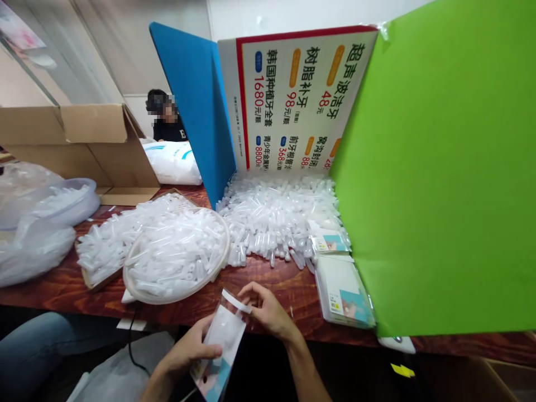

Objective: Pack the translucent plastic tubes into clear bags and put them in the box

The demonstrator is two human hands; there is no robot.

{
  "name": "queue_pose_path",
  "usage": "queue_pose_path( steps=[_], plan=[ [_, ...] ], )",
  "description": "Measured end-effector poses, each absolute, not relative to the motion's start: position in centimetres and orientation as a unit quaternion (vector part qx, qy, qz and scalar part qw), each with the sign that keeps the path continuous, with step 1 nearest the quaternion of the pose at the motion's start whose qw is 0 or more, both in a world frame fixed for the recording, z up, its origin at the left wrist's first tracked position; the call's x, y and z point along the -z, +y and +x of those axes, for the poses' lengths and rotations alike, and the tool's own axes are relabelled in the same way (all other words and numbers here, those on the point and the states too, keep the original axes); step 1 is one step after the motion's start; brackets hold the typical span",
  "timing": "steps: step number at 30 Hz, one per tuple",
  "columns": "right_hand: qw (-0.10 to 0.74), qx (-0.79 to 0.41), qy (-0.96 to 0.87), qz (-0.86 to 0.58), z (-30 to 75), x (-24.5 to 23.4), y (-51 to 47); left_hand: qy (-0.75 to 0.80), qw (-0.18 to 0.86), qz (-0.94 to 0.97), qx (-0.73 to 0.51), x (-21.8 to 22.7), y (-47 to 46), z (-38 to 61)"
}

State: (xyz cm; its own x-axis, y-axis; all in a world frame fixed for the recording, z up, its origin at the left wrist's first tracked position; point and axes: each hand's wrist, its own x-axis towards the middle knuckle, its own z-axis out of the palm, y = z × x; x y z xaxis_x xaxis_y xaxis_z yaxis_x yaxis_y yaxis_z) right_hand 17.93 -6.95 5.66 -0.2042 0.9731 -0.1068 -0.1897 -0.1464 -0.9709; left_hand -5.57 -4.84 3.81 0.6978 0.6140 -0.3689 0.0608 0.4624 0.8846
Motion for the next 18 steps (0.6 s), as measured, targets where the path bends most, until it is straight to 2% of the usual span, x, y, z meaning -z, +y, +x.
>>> queue_pose_path(
  steps=[4,7,9,11,15,18],
  plan=[
    [0.470,-0.591,-0.494,-0.431,17.4,-4.3,-7.3,0.342,0.786,0.482,-0.181,-3.6,-5.3,-5.3],
    [0.433,-0.616,-0.529,-0.392,17.8,-4.0,-7.8,0.328,0.797,0.478,-0.169,-3.5,-5.3,-5.2],
    [0.447,-0.636,-0.505,-0.376,18.1,-3.9,-8.2,0.327,0.796,0.482,-0.166,-3.3,-5.2,-5.1],
    [0.475,-0.641,-0.471,-0.377,18.2,-3.6,-8.5,0.338,0.778,0.503,-0.166,-3.1,-5.0,-4.9],
    [0.454,-0.628,-0.483,-0.408,17.9,-2.8,-9.3,0.357,0.728,0.565,-0.151,-2.8,-4.3,-4.1],
    [0.486,-0.600,-0.452,-0.447,17.6,-2.3,-10.1,0.349,0.699,0.610,-0.132,-2.7,-3.6,-3.3]
  ],
)
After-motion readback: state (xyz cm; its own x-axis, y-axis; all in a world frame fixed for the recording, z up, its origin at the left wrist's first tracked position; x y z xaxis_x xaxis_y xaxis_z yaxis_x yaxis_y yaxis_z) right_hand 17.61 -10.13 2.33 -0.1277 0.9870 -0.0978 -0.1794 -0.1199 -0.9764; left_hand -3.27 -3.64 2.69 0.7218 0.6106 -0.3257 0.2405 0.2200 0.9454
